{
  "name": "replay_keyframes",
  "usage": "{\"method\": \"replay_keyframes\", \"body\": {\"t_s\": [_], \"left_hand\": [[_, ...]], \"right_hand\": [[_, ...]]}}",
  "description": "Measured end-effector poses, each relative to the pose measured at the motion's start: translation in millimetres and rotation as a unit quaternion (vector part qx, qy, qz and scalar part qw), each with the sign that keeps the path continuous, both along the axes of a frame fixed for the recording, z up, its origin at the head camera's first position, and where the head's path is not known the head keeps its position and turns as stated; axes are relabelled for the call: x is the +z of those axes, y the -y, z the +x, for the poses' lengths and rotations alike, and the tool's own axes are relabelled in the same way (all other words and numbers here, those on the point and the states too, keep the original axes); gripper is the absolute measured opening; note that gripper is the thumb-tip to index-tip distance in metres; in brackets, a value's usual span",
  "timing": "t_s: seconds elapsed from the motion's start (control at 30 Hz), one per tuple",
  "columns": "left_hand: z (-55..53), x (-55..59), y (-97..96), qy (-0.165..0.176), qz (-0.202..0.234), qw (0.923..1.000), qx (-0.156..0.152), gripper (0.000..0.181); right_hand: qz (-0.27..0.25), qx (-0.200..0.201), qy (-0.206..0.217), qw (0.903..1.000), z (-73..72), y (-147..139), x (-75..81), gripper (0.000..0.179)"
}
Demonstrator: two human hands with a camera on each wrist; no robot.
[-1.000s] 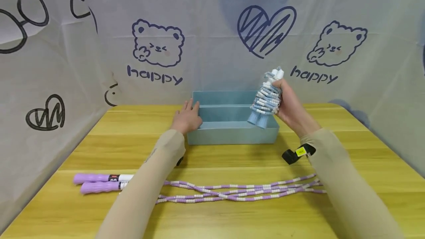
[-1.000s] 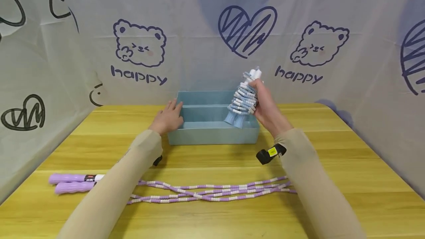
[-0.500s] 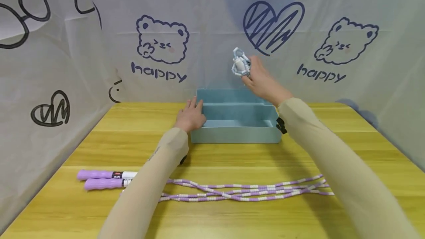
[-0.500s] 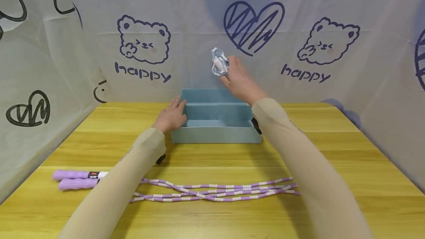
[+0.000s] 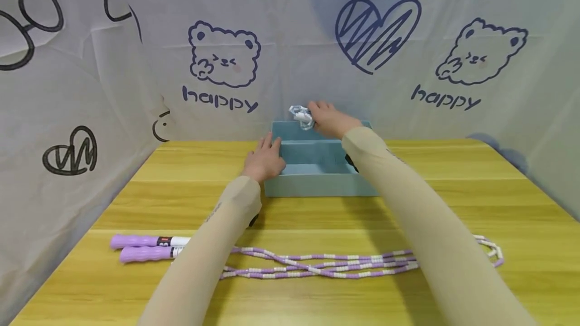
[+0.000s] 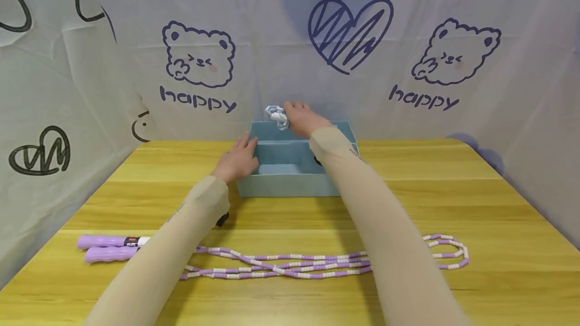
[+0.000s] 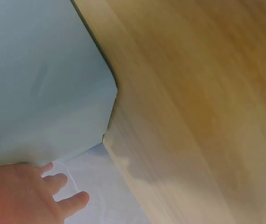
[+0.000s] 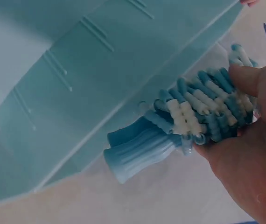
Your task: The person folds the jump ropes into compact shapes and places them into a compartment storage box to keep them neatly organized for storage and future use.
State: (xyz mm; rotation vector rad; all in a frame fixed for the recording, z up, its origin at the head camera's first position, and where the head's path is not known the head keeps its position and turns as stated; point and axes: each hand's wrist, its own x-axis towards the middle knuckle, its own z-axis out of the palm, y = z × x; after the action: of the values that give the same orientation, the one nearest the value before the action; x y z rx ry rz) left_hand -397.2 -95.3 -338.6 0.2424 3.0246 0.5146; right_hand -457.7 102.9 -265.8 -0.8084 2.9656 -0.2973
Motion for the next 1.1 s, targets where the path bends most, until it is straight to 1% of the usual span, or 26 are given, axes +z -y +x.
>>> {"method": "replay_keyframes", "body": {"t_s": [0.13,0.27,0.3,0.4,0.5,0.6,0.67,0.83,1.1], "left_hand": [[2.1,2.5,0.6,0.002,-0.003,1.0000,0.003,0.067],[1.9,3.9,0.6,0.007,-0.002,1.0000,0.001,0.066],[1.9,3.6,0.9,0.009,-0.001,1.0000,0.001,0.066],[1.1,1.9,1.6,0.009,-0.002,1.0000,0.001,0.066],[0.1,0.9,1.7,0.008,-0.004,1.0000,0.002,0.066],[-0.1,2.3,1.4,0.006,-0.005,1.0000,0.003,0.066],[0.8,3.0,0.1,0.006,-0.004,1.0000,0.005,0.066],[2.3,4.4,-1.2,0.008,-0.003,0.9999,0.006,0.066],[2.4,4.6,0.7,0.007,-0.003,0.9999,0.008,0.066]], "right_hand": [[0.030,-0.012,0.045,0.9984,-10.7,9.2,-7.7,0.023],[0.030,-0.021,0.088,0.9955,-21.2,12.7,-12.2,0.028],[0.026,-0.024,0.093,0.9950,-23.2,13.3,-13.3,0.030],[0.019,-0.034,0.097,0.9945,-26.6,14.2,-16.5,0.044],[0.018,-0.029,0.099,0.9945,-27.7,15.1,-20.3,0.047],[0.029,-0.011,0.105,0.9940,-27.2,16.2,-22.4,0.041],[0.042,-0.008,0.111,0.9929,-24.9,16.7,-22.6,0.041],[0.065,-0.019,0.143,0.9874,-20.9,18.4,-20.6,0.047],[0.090,-0.007,0.191,0.9775,-21.9,16.9,-19.1,0.051]]}}
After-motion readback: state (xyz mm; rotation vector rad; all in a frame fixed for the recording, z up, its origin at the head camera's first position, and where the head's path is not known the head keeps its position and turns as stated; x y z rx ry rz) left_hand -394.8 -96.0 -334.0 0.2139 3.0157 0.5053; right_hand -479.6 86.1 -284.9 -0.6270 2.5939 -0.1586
